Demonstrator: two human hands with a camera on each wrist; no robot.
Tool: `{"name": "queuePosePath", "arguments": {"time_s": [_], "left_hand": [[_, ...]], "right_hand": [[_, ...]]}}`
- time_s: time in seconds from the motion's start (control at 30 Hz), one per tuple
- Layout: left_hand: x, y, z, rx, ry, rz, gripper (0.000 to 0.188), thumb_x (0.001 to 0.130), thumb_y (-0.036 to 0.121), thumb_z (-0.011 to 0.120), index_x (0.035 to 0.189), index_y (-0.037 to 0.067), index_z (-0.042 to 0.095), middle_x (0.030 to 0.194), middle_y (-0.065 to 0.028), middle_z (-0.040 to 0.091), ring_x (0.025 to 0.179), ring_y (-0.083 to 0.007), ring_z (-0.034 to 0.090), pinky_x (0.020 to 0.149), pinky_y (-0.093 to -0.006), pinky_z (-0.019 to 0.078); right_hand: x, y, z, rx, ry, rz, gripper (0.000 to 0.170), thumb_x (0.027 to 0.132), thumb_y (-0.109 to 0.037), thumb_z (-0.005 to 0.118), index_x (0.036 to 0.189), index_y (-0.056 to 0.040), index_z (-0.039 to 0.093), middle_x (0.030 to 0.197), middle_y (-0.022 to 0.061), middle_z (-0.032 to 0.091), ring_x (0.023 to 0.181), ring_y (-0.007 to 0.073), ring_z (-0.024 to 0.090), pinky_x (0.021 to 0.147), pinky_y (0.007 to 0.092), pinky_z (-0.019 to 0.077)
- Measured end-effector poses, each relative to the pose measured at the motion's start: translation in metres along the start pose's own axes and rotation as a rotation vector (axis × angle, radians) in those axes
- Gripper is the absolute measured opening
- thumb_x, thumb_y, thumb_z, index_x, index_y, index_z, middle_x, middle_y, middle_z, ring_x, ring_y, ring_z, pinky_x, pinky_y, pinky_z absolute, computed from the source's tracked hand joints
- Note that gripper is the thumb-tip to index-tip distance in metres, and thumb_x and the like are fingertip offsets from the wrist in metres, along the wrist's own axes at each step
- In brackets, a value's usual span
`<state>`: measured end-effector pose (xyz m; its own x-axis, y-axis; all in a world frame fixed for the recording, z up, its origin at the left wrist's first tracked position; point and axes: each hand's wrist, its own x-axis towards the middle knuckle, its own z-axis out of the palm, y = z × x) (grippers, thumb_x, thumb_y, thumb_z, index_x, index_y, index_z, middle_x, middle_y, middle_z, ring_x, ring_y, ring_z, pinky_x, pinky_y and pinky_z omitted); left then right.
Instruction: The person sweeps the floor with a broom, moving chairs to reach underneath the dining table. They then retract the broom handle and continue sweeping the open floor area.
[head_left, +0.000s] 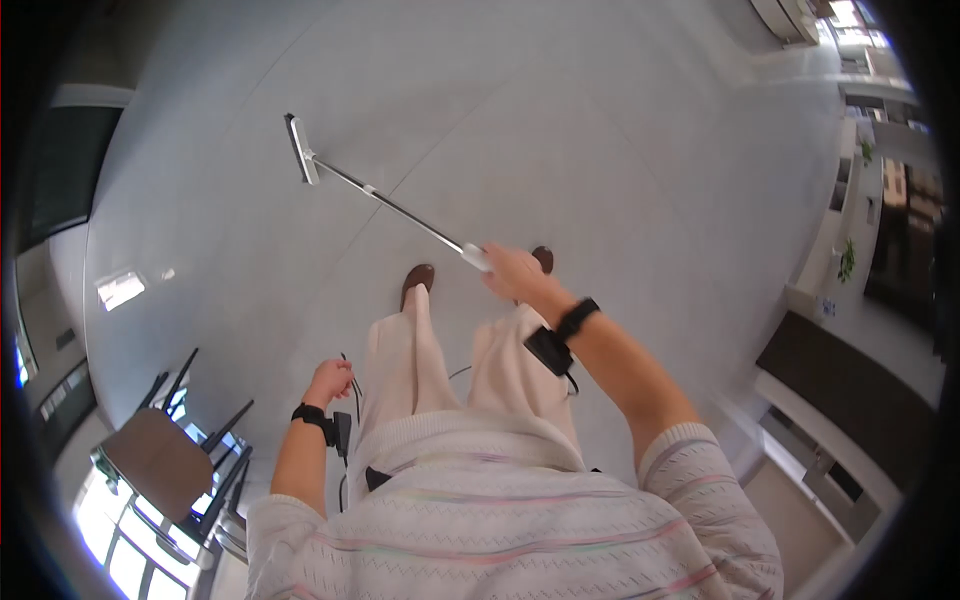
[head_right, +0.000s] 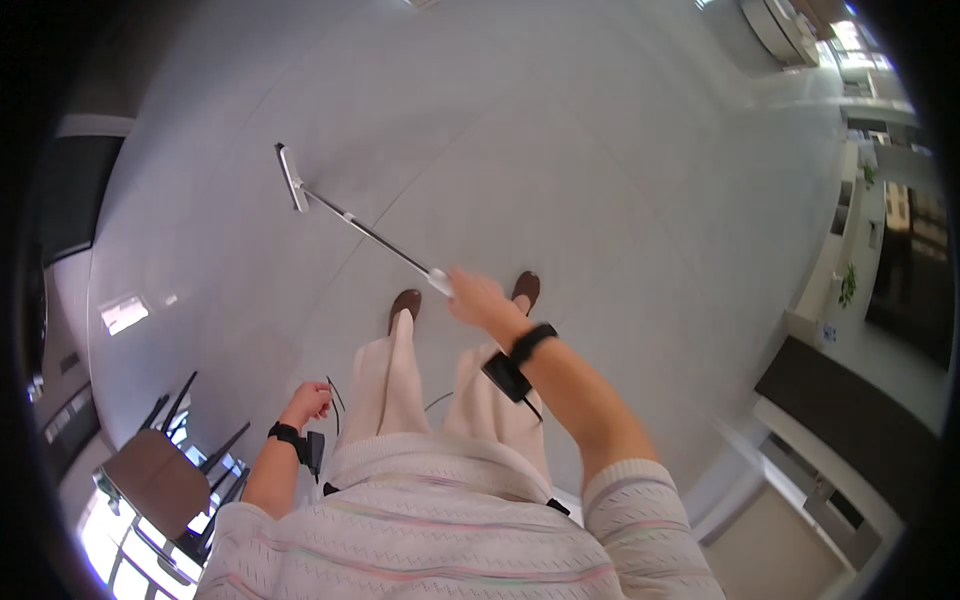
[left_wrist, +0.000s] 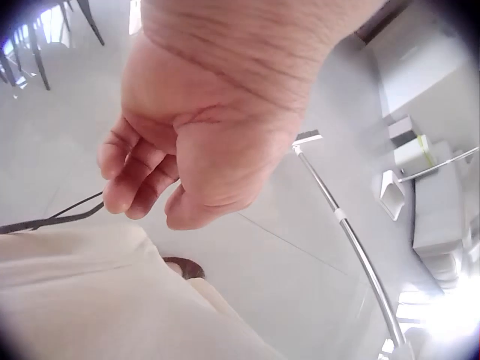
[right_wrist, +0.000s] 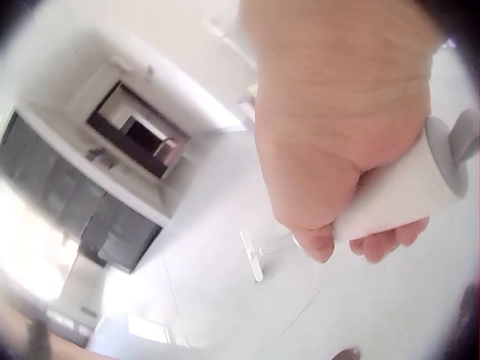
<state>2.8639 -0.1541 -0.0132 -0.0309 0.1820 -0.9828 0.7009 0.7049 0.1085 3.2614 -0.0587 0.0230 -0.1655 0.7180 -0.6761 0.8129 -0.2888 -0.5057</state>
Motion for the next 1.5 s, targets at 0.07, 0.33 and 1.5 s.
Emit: {"name": "queuePosePath", "arguments": {"time_s": [0.07, 0.33, 1.5], "left_hand": [[-0.01, -0.004, 0.027, -0.071, 0.038, -0.084, 0.038, 0.073, 0.009, 0.054, 0.109, -0.002, 0.055, 0.061, -0.0074, 0.059, 0.044, -0.0145, 0.056, 0.04, -0.026, 0.0433], [-0.025, 0.042, 0.159, -0.252, 0.04, -0.057, 0.035, 0.073, 0.009, 0.052, 0.107, -0.001, 0.057, 0.062, -0.0068, 0.058, 0.046, -0.0144, 0.056, 0.041, -0.026, 0.0433], [-0.047, 0.008, 0.253, -0.571, 0.181, -0.028, 0.038, 0.07, 0.008, 0.048, 0.107, 0.004, 0.058, 0.068, -0.0099, 0.061, 0.051, -0.019, 0.06, 0.044, -0.0298, 0.0475]], "right_hand": [[0.029, -0.011, -0.026, 0.062, -0.035, -0.086, 0.042, 0.076, -0.014, 0.052, 0.117, -0.0095, 0.047, 0.078, 0.0131, 0.06, 0.058, 0.0268, 0.057, 0.056, 0.0379, 0.0463], [0.001, 0.157, -0.157, 0.243, -0.218, 0.08, 0.045, 0.078, -0.011, 0.045, 0.123, -0.0094, 0.041, 0.061, 0.0054, 0.046, 0.038, 0.0121, 0.041, 0.033, 0.0284, 0.0315], [-0.173, 0.122, -0.169, -0.18, -0.36, 0.091, 0.047, 0.084, -0.014, 0.048, 0.129, -0.0059, 0.035, 0.055, 0.005, 0.047, 0.035, 0.0125, 0.043, 0.032, 0.0291, 0.0358]]}}
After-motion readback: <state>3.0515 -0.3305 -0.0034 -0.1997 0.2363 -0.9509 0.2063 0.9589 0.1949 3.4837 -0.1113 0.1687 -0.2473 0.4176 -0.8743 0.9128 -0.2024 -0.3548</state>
